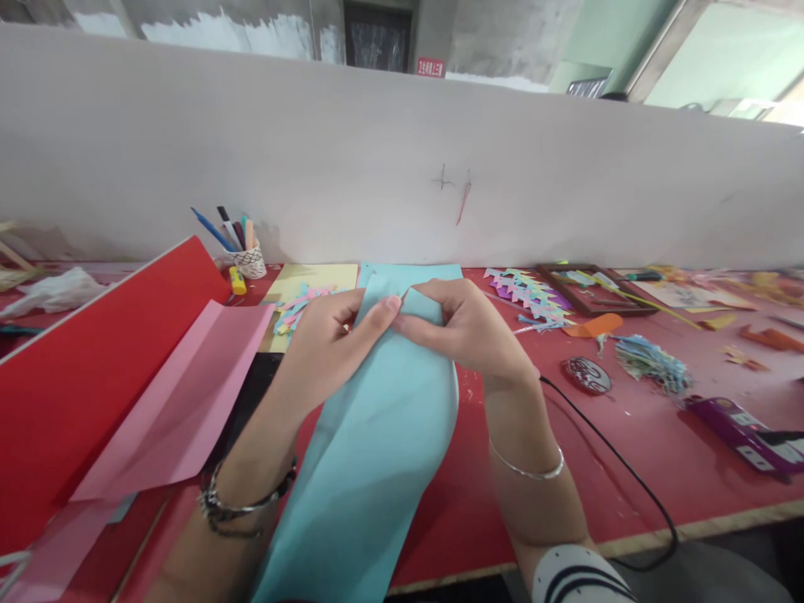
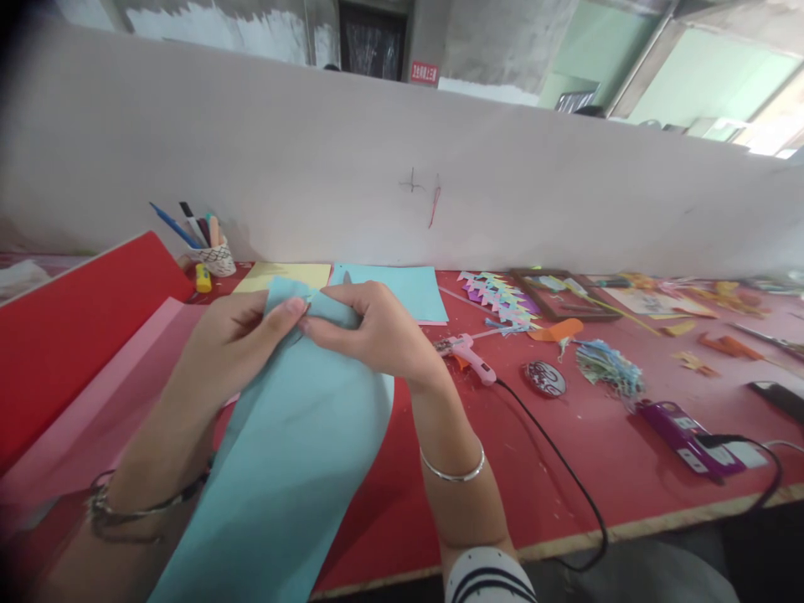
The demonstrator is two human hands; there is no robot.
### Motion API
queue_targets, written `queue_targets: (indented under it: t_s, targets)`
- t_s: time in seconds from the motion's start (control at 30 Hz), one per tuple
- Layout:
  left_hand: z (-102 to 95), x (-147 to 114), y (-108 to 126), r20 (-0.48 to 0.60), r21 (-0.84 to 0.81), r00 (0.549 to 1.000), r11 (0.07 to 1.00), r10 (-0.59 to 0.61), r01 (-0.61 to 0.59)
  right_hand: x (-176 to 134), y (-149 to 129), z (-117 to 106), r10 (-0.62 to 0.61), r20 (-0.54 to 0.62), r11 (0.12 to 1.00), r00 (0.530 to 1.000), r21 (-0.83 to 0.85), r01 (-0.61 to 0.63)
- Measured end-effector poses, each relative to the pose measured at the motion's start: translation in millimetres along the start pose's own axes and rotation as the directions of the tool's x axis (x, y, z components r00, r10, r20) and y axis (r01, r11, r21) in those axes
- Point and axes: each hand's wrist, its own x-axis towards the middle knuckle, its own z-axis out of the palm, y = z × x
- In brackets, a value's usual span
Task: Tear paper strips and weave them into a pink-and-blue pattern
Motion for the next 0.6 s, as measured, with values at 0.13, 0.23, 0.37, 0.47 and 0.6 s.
queue_targets:
  t_s: [0.13,0.23,0.37,0.47,0.6]
  targets:
    - [-3.8,0.9,-2.5,0.092,-0.004,0.995,1.000,-0.026,0.027,-0.3,0.1,-1.4,0.018,0.016,1.000,1.000,0.019,-0.018]
    - [-2.5,-0.1,-3.1,0.031,0.083,0.999,0.996,0.008,-0.011,-0.5,0.9,-2.1,0.018,0.026,0.999,1.000,-0.029,-0.017]
    - [-0.2,-1.3,-3.9,0.004,0.129,0.999,0.991,0.032,-0.032,-0.9,2.3,-1.2,0.006,-0.006,0.998,1.000,-0.070,-0.007]
    - [-0.3,-1.2,-4.0,0.022,0.091,1.000,0.996,0.022,-0.024,-0.7,3.0,0.2,0.012,0.006,1.000,1.000,-0.029,-0.012]
    - [-2.5,-0.5,-3.4,-0.028,0.082,1.000,0.996,-0.013,0.016,-0.4,2.1,0.9,-0.019,0.035,0.999,0.999,0.035,0.018]
